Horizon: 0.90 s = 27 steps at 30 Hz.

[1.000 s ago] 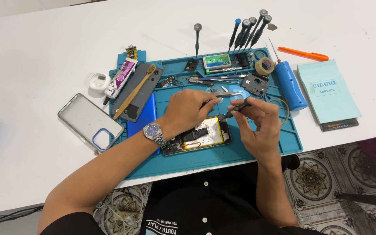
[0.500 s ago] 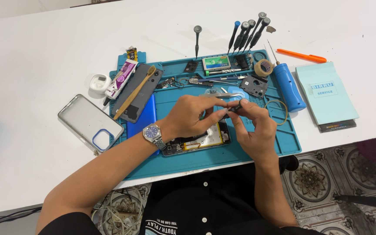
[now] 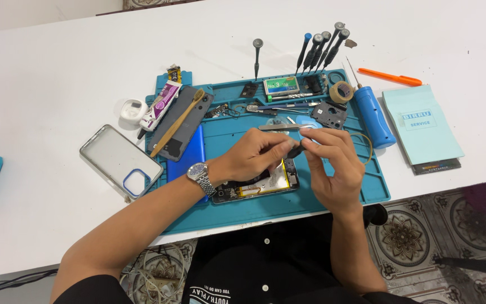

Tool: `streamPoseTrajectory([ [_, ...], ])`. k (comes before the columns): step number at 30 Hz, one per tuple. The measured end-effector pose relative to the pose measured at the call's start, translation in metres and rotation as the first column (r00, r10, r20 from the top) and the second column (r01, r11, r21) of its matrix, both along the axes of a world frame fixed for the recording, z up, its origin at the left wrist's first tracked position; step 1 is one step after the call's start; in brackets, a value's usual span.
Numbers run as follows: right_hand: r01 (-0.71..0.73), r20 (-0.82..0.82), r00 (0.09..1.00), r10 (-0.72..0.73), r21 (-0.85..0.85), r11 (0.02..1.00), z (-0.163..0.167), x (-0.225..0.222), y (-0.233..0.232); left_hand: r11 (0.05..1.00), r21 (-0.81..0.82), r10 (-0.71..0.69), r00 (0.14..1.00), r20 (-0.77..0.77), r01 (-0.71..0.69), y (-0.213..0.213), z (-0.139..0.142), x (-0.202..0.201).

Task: The person disassembles a smartphone on a repair mat, unscrewing and prying open the back cover, then removes the battery and cleans the internal components with a brush. They handle the phone frame, screws, and small internal parts while working with screwdrivers and a pry tool.

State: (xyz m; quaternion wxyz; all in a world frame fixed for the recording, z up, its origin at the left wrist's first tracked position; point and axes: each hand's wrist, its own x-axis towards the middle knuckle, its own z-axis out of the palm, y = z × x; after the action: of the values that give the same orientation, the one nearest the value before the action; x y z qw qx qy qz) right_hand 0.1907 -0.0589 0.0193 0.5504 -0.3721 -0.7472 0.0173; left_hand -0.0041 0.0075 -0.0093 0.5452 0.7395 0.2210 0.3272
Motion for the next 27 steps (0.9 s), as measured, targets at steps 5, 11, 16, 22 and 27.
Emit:
streamPoseTrajectory([
  [5, 0.002, -0.015, 1.000, -0.003, -0.027, 1.000, 0.004, -0.004, -0.002, 0.993, 0.106, 0.056, 0.997, -0.043, -0.051, 0.001, -0.003, 0.003],
  [11, -0.006, -0.004, 1.000, 0.006, -0.036, 0.999, 0.009, -0.004, -0.001, 0.979, 0.170, 0.127, 0.990, -0.056, -0.116, 0.001, 0.003, 0.005],
  [16, 0.031, -0.018, 0.999, -0.032, -0.061, 0.998, 0.012, 0.000, 0.001, 0.995, 0.098, 0.035, 0.998, -0.057, -0.029, -0.004, 0.008, 0.004],
  [22, -0.012, -0.014, 1.000, 0.012, -0.041, 0.999, 0.011, 0.001, 0.000, 0.972, 0.190, 0.154, 0.986, -0.062, -0.140, 0.002, 0.006, -0.001],
  [27, -0.007, -0.012, 1.000, 0.007, -0.012, 1.000, 0.008, 0.000, 0.003, 1.000, -0.012, 0.019, 0.994, 0.109, -0.018, 0.006, -0.003, -0.004],
])
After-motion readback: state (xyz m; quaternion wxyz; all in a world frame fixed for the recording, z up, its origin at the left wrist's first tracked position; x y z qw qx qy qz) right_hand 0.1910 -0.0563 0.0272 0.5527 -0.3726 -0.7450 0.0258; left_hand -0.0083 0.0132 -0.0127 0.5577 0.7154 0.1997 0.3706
